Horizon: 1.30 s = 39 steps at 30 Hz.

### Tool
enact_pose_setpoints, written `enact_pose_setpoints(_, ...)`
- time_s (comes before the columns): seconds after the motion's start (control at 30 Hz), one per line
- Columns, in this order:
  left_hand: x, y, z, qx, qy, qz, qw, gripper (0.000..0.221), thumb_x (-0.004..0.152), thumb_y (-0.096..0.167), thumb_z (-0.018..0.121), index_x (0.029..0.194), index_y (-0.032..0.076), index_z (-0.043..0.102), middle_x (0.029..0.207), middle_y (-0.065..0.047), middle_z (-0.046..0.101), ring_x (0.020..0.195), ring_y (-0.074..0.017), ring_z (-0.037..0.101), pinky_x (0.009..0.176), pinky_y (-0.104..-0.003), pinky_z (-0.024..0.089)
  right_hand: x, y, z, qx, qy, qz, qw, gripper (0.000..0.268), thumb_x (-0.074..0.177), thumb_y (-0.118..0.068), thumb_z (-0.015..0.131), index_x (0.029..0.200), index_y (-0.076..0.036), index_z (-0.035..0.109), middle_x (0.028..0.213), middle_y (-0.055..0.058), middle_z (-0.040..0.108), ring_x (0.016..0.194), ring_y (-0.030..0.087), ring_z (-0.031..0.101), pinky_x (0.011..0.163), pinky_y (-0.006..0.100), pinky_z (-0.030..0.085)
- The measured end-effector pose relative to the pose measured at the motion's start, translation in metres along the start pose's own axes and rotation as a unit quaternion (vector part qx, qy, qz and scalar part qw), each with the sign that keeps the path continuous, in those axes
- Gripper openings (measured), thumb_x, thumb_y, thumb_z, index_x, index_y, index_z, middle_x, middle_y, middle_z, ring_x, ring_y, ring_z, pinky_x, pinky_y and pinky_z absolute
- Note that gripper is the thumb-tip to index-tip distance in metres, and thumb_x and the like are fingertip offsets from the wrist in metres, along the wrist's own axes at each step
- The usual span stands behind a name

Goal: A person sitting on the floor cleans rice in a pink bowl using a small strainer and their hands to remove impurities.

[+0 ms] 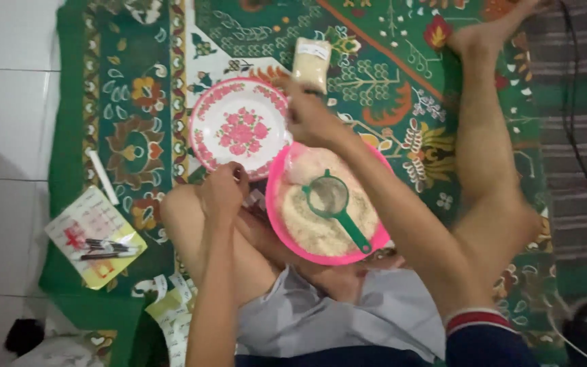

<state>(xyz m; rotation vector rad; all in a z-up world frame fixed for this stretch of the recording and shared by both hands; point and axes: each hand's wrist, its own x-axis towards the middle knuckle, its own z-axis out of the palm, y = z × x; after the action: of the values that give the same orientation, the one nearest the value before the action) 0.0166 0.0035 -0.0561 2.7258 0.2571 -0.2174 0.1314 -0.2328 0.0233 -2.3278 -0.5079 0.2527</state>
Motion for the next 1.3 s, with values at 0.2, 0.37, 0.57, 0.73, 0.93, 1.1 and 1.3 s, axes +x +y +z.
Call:
enact_pose_setpoints(0.2,0.006,-0.009,0.027,-0.013,0.137,0.091,0.986,0.016,0.089,0.030,0.060,0.091,0.021,0.074,0.091,-0.005,0.069,0.095,-0.0296,0.070,0.081,-0.043,0.058,0.080,0.042,0.098,-0.109,-0.039,0.010,0.993,0.075,0.073,0.001,0.065,0.141,-0.021,0.043,0.088,0.018,0.070,0.097,0.044,0.071,0.087,0.051,0.054)
enact_pose_setpoints(0.37,0.010,-0.011,0.037,0.011,0.167,0.094,0.981,0.019,0.091,0.031,0.055,0.090,0.020,0.070,0.091,-0.002,0.066,0.096,-0.0265,0.066,0.082,-0.039,0.054,0.066,0.027,0.089,-0.070,0.000,-0.029,0.997,0.059,0.072,0.004,0.061,0.128,-0.017,0.062,0.069,0.010,0.068,0.082,0.037,0.071,0.079,0.045,0.055)
enact_pose_setpoints(0.57,0.009,-0.009,0.029,0.030,0.121,0.102,0.987,0.019,0.089,0.028,0.056,0.091,0.019,0.072,0.089,-0.003,0.067,0.095,-0.0259,0.068,0.080,-0.041,0.053,0.046,0.011,0.057,0.045,0.034,-0.065,0.996,0.041,0.074,0.004,0.058,0.106,-0.014,0.077,0.071,0.009,0.071,0.070,0.027,0.073,0.070,0.039,0.057)
enact_pose_setpoints(0.73,0.006,-0.007,0.024,0.006,0.098,0.081,0.992,0.016,0.089,0.028,0.061,0.091,0.018,0.074,0.089,-0.004,0.068,0.093,-0.0287,0.069,0.078,-0.043,0.055,-0.013,-0.013,-0.013,0.212,0.092,-0.067,0.971,0.037,0.085,0.011,0.058,0.117,-0.002,0.071,0.090,0.024,0.073,0.082,0.032,0.072,0.074,0.040,0.060)
enact_pose_setpoints(0.93,0.009,-0.012,0.032,0.001,0.138,0.098,0.986,0.016,0.089,0.034,0.062,0.090,0.022,0.073,0.084,-0.002,0.070,0.089,-0.0261,0.071,0.079,-0.040,0.057,-0.157,0.004,-0.029,0.040,0.210,-0.031,0.976,0.035,0.093,-0.008,0.072,0.127,-0.011,0.066,0.074,0.008,0.068,0.065,0.025,0.069,0.067,0.040,0.055)
enact_pose_setpoints(1.1,0.000,-0.005,0.022,-0.171,0.266,0.232,0.920,0.012,0.088,0.008,0.071,0.097,0.016,0.075,0.091,-0.002,0.071,0.090,-0.0241,0.070,0.082,-0.033,0.055,-0.227,-0.010,0.033,-0.123,0.187,0.075,0.972,0.078,0.079,-0.035,0.083,0.145,-0.008,0.053,0.092,0.009,0.066,0.095,0.029,0.063,0.070,0.049,0.059)
enact_pose_setpoints(1.3,-0.087,0.028,-0.043,-0.243,0.170,0.157,0.942,0.016,0.097,0.006,0.066,0.112,0.003,0.072,0.106,-0.018,0.071,0.104,-0.0377,0.067,0.096,-0.045,0.050,-0.232,-0.002,0.055,-0.072,0.230,0.022,0.970,0.070,0.079,-0.006,0.077,0.145,-0.005,0.055,0.088,0.019,0.068,0.087,0.036,0.063,0.072,0.042,0.055)
